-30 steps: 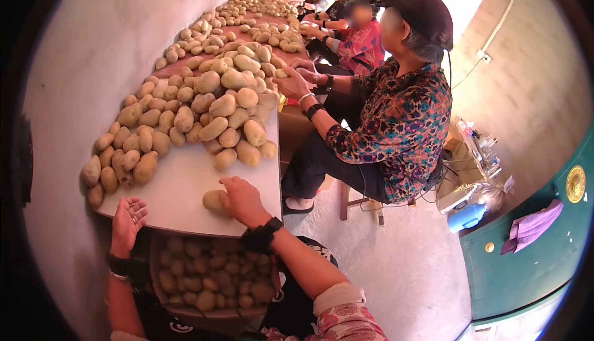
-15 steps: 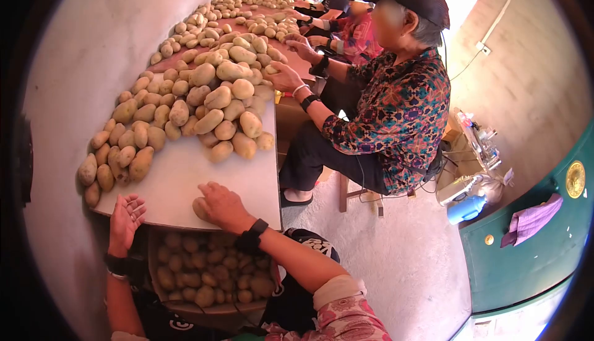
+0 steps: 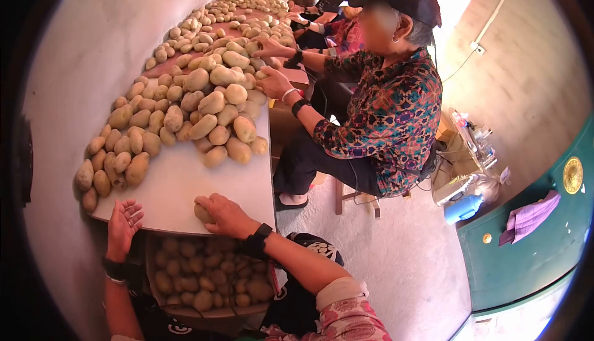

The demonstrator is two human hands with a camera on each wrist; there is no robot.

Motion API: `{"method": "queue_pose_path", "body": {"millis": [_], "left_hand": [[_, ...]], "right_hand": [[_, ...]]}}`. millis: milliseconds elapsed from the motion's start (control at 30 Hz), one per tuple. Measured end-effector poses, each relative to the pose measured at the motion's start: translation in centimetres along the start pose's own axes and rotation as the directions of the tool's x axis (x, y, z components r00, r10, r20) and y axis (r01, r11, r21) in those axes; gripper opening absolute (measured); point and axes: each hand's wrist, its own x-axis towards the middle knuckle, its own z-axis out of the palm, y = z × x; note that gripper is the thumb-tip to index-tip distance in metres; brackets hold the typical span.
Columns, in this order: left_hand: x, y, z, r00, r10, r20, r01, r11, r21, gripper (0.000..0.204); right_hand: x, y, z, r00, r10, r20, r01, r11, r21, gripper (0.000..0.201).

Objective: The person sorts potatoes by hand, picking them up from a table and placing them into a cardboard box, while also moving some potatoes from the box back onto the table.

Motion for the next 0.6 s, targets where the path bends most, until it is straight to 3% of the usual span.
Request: {"method": "queue_pose_path", "body": {"millis": [600], "left_hand": [[2.1, -1.1, 1.1, 1.0, -0.028, -0.007, 0.029, 0.997, 0.072, 0.051]], "right_hand": [[-1.7, 1.1, -1.4, 1.0, -0.012, 0.019, 0.012, 0.999, 0.041, 0.053]]}}
